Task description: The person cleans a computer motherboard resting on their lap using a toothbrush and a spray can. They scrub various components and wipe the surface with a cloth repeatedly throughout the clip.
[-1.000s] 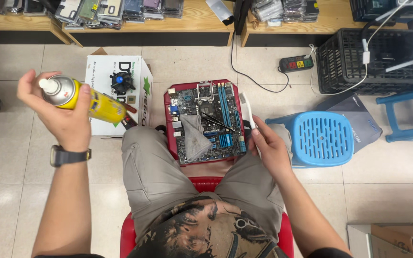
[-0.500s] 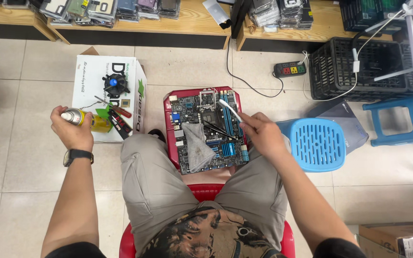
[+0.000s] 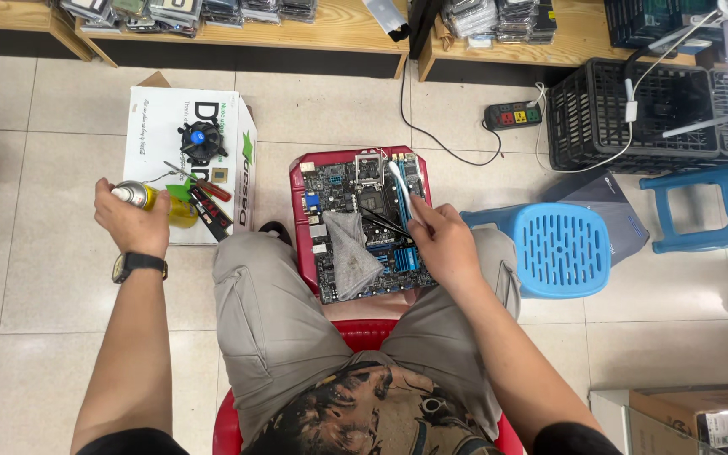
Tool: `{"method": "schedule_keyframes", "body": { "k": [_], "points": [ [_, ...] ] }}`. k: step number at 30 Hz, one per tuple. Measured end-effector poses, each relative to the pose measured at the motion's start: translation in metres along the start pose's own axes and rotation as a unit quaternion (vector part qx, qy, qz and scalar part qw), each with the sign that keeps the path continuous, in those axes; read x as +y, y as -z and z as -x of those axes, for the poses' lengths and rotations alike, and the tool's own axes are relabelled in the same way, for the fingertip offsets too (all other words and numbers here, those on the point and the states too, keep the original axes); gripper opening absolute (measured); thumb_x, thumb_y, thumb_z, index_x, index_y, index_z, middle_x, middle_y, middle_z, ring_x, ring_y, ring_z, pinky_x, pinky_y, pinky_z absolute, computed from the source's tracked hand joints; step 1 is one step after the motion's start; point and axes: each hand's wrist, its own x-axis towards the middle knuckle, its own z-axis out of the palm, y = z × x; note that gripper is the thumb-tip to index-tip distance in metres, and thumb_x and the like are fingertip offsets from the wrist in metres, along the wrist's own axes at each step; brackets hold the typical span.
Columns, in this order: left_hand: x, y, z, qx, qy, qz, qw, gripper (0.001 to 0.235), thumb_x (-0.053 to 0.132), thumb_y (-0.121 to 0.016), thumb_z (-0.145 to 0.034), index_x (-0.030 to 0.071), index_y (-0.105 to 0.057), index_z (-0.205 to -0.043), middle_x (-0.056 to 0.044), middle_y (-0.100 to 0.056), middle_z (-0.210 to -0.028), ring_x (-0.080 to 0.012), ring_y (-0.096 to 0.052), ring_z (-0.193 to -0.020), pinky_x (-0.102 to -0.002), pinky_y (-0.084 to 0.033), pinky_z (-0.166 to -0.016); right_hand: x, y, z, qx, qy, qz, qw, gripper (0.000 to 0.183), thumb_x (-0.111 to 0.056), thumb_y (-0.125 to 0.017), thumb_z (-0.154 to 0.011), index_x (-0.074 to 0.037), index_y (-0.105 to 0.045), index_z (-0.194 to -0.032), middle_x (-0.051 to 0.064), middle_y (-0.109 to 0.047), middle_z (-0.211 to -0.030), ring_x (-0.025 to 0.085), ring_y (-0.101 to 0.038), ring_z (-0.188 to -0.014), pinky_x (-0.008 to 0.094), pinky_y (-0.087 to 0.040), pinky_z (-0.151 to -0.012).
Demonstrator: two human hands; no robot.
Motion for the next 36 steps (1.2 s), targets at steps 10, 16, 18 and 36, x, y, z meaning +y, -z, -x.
{"method": "schedule_keyframes", "body": {
  "k": [10, 16, 18, 36],
  "points": [
    [0.085, 0.003, 0.000, 0.055, -0.056, -0.084, 0.993, 0.091, 0.031, -0.106, -0.097, -0.007, -0.048, -0.156, -0.037, -0.048, -0.161, -0.0557, -0.044, -0.147, -0.072, -0.036, -0.121, -0.012, -0.008, -0.014, -0.007, -0.038, 0.034, 0.999, 0.055, -0.034, -0.066, -0.109, -0.028, -0.071, -0.163, 0.009, -0.068, -0.111, 0.034, -0.074, -0.094, 0.049, -0.058, -0.086],
    [0.292, -0.011, 0.054, -0.044, -0.291, 0.211, 0.932, 0.056, 0.018, -0.094, -0.100, 0.001, -0.065, -0.145, -0.025, -0.063, -0.139, -0.0583, -0.055, -0.142, -0.071, -0.039, -0.123, -0.036, -0.006, -0.018, -0.009, 0.010, 0.076, 0.997, 0.047, -0.024, -0.075, -0.110, -0.013, -0.078, -0.156, 0.021, -0.078, -0.113, 0.043, -0.083, -0.101, 0.051, -0.068, -0.076],
    [0.324, -0.049, 0.078, -0.115, -0.322, 0.149, 0.928, 0.065, 0.045, -0.085, -0.107, 0.014, -0.060, -0.159, -0.019, -0.056, -0.157, -0.0538, -0.050, -0.151, -0.083, -0.033, -0.124, -0.047, 0.001, -0.013, -0.054, 0.000, 0.069, 0.996, 0.051, -0.019, -0.063, -0.117, -0.010, -0.065, -0.167, 0.042, -0.069, -0.138, 0.063, -0.063, -0.139, 0.068, -0.065, -0.096],
    [0.295, -0.111, 0.109, -0.102, -0.321, 0.050, 0.940, 0.008, 0.042, -0.068, -0.115, 0.037, -0.070, -0.120, 0.010, -0.068, -0.117, -0.0222, -0.057, -0.140, -0.069, -0.025, -0.135, -0.016, -0.002, -0.009, -0.085, -0.036, 0.122, 0.988, 0.050, -0.033, -0.068, -0.108, -0.022, -0.076, -0.157, 0.021, -0.086, -0.117, 0.049, -0.082, -0.108, 0.062, -0.068, -0.084]
  ]
}}
